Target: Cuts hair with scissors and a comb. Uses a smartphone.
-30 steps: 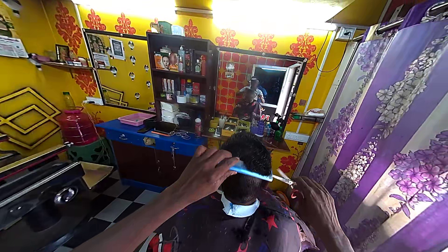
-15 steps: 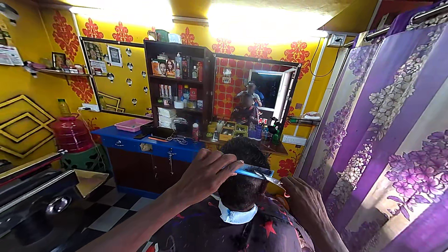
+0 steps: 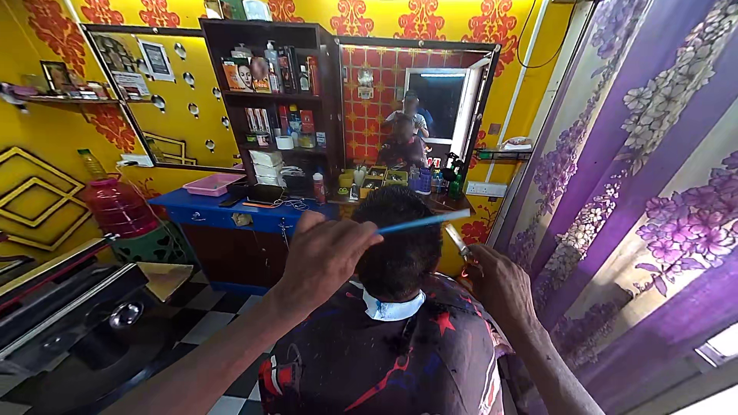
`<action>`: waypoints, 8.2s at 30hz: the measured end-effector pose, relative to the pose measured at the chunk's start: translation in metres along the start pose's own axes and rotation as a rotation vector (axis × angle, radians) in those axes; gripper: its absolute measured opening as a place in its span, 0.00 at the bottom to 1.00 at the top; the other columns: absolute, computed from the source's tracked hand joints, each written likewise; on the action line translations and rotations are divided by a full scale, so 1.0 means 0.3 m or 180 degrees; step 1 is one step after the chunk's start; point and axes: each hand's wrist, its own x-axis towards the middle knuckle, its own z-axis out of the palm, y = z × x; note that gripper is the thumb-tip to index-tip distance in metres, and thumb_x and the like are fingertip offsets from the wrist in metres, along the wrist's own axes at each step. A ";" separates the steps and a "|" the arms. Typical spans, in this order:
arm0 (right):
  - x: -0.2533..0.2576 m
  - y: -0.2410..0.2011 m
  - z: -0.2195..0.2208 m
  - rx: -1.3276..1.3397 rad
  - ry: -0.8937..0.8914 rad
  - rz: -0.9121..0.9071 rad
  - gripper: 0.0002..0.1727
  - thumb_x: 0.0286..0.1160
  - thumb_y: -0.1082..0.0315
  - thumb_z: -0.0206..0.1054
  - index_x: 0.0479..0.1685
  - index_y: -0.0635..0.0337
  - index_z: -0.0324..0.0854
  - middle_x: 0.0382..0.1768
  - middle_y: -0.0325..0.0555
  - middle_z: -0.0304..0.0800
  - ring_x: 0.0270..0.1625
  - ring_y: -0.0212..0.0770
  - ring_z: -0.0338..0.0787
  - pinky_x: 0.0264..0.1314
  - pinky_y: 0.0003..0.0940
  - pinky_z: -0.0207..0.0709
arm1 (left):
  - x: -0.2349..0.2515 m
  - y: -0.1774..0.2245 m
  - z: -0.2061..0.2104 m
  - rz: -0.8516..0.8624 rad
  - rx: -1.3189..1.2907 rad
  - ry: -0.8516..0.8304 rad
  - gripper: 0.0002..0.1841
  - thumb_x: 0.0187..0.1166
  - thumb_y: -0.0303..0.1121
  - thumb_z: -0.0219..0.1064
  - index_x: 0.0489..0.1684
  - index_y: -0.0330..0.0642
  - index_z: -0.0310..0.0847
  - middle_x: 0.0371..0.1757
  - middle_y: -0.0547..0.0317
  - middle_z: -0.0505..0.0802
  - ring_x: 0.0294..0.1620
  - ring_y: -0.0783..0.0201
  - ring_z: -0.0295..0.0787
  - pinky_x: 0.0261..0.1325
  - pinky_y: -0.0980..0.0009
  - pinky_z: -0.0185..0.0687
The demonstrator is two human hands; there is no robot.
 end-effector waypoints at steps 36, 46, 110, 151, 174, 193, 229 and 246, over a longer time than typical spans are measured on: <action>-0.379 0.030 -0.001 0.0017 0.0363 0.1047 0.11 0.70 0.65 0.69 0.48 0.47 0.91 0.44 0.36 0.95 0.38 0.40 0.95 0.36 0.49 0.88 | -0.431 -0.134 0.033 -0.0579 -0.1192 -0.0514 0.10 0.87 0.46 0.62 0.51 0.55 0.86 0.47 0.69 0.95 0.46 0.75 0.87 0.59 0.67 0.72; -0.423 -0.311 -0.044 -0.0745 -0.0021 0.1349 0.15 0.65 0.56 0.75 0.52 0.44 0.90 0.46 0.36 0.94 0.40 0.43 0.94 0.37 0.52 0.86 | -0.486 -0.189 0.123 -0.0353 -0.2107 -0.1092 0.15 0.84 0.50 0.63 0.53 0.60 0.94 0.52 0.72 0.96 0.50 0.73 0.90 0.57 0.59 0.75; -0.212 -0.255 0.024 -0.2160 -0.0530 -0.0024 0.13 0.62 0.83 0.75 0.41 0.55 0.89 0.36 0.44 0.92 0.39 0.46 0.90 0.49 0.44 0.78 | -0.403 -0.167 0.179 -0.0019 -0.1245 0.0196 0.13 0.78 0.44 0.73 0.58 0.58 0.88 0.53 0.65 0.91 0.52 0.67 0.84 0.56 0.63 0.67; -0.213 -0.201 -0.001 -0.1781 0.0103 0.0325 0.16 0.65 0.81 0.73 0.48 0.51 0.90 0.45 0.42 0.94 0.45 0.47 0.91 0.53 0.49 0.79 | -0.405 -0.129 0.132 -0.0345 -0.1654 -0.0777 0.17 0.76 0.52 0.70 0.58 0.61 0.92 0.54 0.69 0.93 0.53 0.68 0.88 0.55 0.58 0.76; -0.151 -0.235 -0.011 -0.2025 -0.0360 0.0011 0.14 0.62 0.83 0.75 0.41 0.52 0.90 0.38 0.41 0.93 0.43 0.45 0.92 0.51 0.45 0.80 | -0.334 -0.147 0.142 -0.0080 -0.1064 0.0353 0.15 0.78 0.45 0.72 0.61 0.62 0.86 0.55 0.68 0.90 0.49 0.69 0.84 0.54 0.64 0.67; -0.201 -0.129 0.006 -0.1696 0.0255 -0.0051 0.14 0.62 0.81 0.73 0.40 0.50 0.88 0.37 0.40 0.91 0.39 0.43 0.91 0.44 0.44 0.81 | -0.341 -0.157 0.133 -0.0261 -0.1452 -0.0262 0.16 0.78 0.51 0.70 0.61 0.62 0.89 0.56 0.66 0.92 0.51 0.67 0.86 0.51 0.62 0.72; -0.145 -0.102 -0.051 -0.1741 0.0291 -0.0150 0.14 0.61 0.79 0.75 0.42 0.49 0.89 0.39 0.38 0.92 0.40 0.43 0.92 0.43 0.44 0.84 | -0.269 -0.197 0.126 -0.0092 -0.1356 -0.0229 0.16 0.79 0.53 0.68 0.61 0.63 0.88 0.56 0.69 0.91 0.52 0.68 0.86 0.52 0.61 0.74; -0.050 -0.223 -0.036 -0.1958 -0.0240 -0.0254 0.13 0.59 0.81 0.76 0.38 0.51 0.88 0.35 0.40 0.91 0.38 0.44 0.92 0.44 0.41 0.84 | -0.198 -0.211 0.128 0.0107 -0.0985 0.0396 0.16 0.79 0.46 0.70 0.63 0.62 0.87 0.55 0.68 0.91 0.49 0.68 0.84 0.53 0.63 0.69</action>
